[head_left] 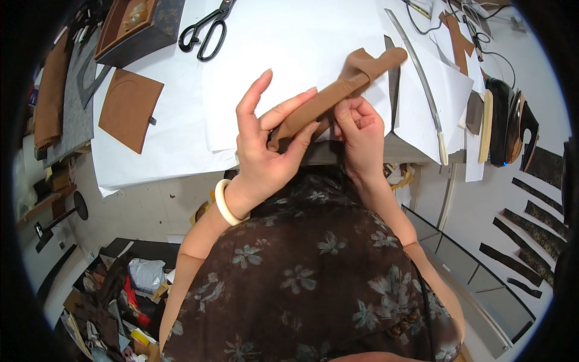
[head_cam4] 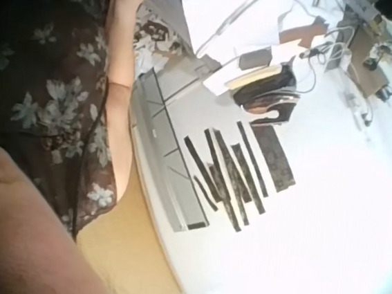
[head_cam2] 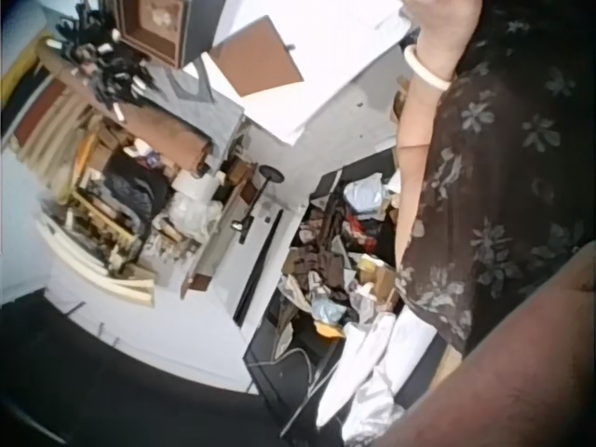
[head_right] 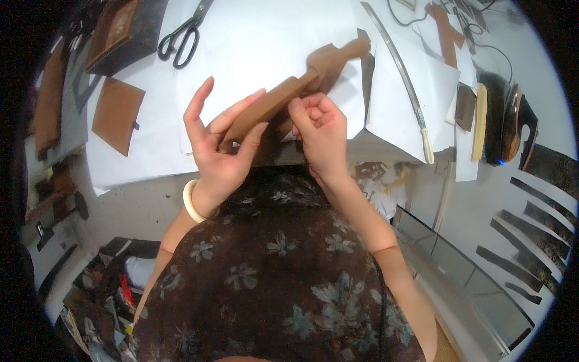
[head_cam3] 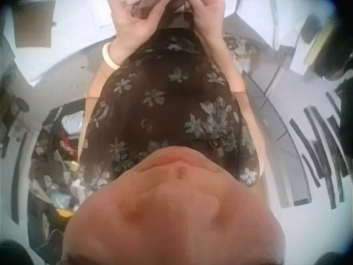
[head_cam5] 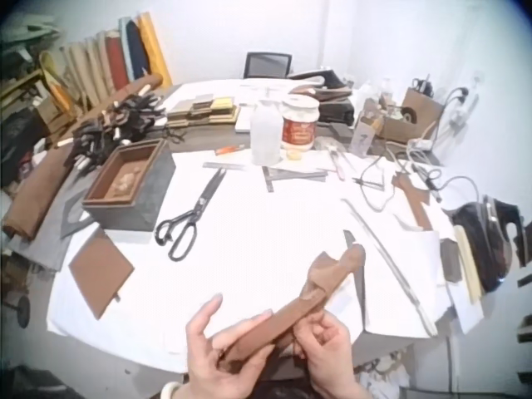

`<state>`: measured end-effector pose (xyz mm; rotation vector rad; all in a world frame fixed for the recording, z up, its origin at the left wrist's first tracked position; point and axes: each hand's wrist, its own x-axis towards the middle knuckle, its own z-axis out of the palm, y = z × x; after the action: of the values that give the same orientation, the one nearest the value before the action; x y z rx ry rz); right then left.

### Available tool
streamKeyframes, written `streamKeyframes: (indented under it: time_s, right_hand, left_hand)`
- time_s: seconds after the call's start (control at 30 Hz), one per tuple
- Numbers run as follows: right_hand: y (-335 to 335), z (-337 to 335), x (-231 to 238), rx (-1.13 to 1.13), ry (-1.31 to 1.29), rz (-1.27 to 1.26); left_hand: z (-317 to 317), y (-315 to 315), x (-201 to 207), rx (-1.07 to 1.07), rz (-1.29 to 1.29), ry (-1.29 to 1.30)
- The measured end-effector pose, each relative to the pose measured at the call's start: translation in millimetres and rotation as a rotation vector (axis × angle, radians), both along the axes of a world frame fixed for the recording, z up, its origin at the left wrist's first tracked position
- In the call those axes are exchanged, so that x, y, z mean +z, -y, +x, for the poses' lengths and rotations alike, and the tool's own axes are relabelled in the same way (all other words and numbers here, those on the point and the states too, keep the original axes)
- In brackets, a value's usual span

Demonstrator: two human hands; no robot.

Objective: The person folds a brown fabric piece, applies glue to a central patch, and uses an iron to press the glued area. They then trim the excess fabric with scissors and apply more glue to the edges of the piece.

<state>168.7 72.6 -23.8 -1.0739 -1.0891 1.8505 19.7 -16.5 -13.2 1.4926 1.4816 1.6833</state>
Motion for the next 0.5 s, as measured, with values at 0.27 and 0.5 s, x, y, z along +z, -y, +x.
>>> streamKeyframes:
  time_s: [0.27,0.5]
  right_hand:
    - [13,-1,13,-0.008,-0.191,-0.121]
    - [14,1,8,-0.002,-0.235,-0.134]
  left_hand:
    - [0,-2,9,0.015,-0.019,-0.085]
    - [0,-1,1,-0.049,0.052,0.006]
